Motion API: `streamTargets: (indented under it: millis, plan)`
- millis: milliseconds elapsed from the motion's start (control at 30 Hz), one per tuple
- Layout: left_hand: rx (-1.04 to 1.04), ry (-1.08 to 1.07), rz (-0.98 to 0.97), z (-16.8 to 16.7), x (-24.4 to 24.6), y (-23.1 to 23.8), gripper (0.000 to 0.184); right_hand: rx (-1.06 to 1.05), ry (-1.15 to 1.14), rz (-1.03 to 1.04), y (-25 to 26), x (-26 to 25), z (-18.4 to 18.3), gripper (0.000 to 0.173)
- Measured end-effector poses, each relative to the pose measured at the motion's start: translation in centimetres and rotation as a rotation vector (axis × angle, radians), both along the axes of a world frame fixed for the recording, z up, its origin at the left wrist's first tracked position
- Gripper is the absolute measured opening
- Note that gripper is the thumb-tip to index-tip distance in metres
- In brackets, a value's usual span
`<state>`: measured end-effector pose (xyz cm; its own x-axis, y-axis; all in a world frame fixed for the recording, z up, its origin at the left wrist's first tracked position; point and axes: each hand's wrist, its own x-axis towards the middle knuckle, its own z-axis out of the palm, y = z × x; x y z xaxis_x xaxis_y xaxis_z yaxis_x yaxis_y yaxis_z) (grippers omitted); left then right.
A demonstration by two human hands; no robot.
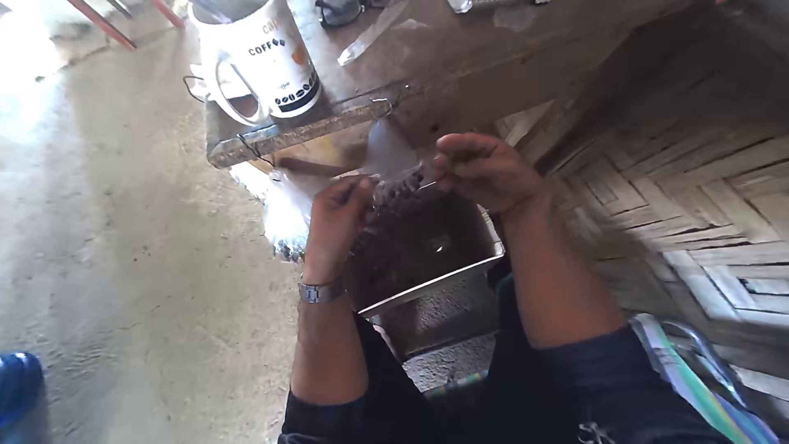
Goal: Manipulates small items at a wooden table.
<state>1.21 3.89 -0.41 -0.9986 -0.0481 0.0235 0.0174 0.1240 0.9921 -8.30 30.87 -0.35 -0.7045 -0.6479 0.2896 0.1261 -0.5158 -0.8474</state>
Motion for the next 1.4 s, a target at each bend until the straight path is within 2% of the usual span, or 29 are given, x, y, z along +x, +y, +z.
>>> streamTargets:
  millis: [67, 200, 267, 367, 467, 567, 600, 700, 800, 933, 1033, 1100, 1200, 1400]
  plan:
    - [0.026, -0.035, -0.070, -0.6, 0.2, -0.2, 0.025, -0.062, 0.036, -0.061, -0.7, 0.1, 0.4, 0.028]
    - [-0.001, -0.089, -0.154, -0.9, -0.1, -0.5, 0.030, -0.211, 0.001, -0.322, -2.0, 0.1, 0.9, 0.018]
    - [-0.009, -0.098, -0.151, -1.3, -0.2, -0.8, 0.028, -0.284, -0.004, -0.350, -2.2, -0.2, 1.1, 0.022]
    - [-0.087, -0.076, -0.090, -1.4, 0.1, -1.0, 0.023, -0.341, -0.010, -0.277, -2.1, -0.3, 1.5, 0.037]
    - [-0.193, 0.033, -0.054, -0.9, 0.2, -1.2, 0.024, -0.214, 0.014, -0.292, -2.4, -0.2, 1.7, 0.036]
    - [-0.183, 0.174, 0.015, -1.0, 0.0, -0.8, 0.049, -0.028, 0.106, -0.437, -3.0, -0.2, 1.6, 0.029]
    - [-0.189, 0.238, 0.032, -1.0, -0.1, -0.6, 0.051, 0.021, 0.148, -0.478, -3.2, -0.2, 1.5, 0.028]
    - [-0.239, 0.373, 0.054, -0.8, -0.6, -0.4, 0.044, 0.092, 0.199, -0.559, -3.5, -0.2, 1.5, 0.025]
    - [-0.296, 0.358, 0.063, -0.4, -1.1, -0.1, 0.036, 0.166, 0.304, -0.626, -3.8, -0.2, 1.5, 0.017]
    - [-0.196, 0.335, 0.053, 0.1, -1.8, 0.5, 0.018, 0.318, 0.492, -0.673, -4.2, -0.2, 1.6, 0.018]
    - [-0.088, 0.354, -0.008, 0.8, -3.3, 0.9, 0.026, 0.365, 0.494, -0.659, -5.0, -0.1, 1.7, 0.019]
    - [-0.112, 0.401, -0.007, 1.5, -4.0, 1.4, 0.024, 0.409, 0.489, -0.651, -5.4, 0.2, 2.1, 0.019]
    - [-0.183, 0.422, 0.098, 2.8, -4.6, 2.4, 0.019, 0.456, 0.490, -0.630, -5.7, 0.3, 2.3, 0.019]
    - [-0.142, 0.420, 0.128, 3.6, -5.3, 3.8, 0.015, 0.488, 0.463, -0.590, -6.1, 0.0, 2.4, 0.020]
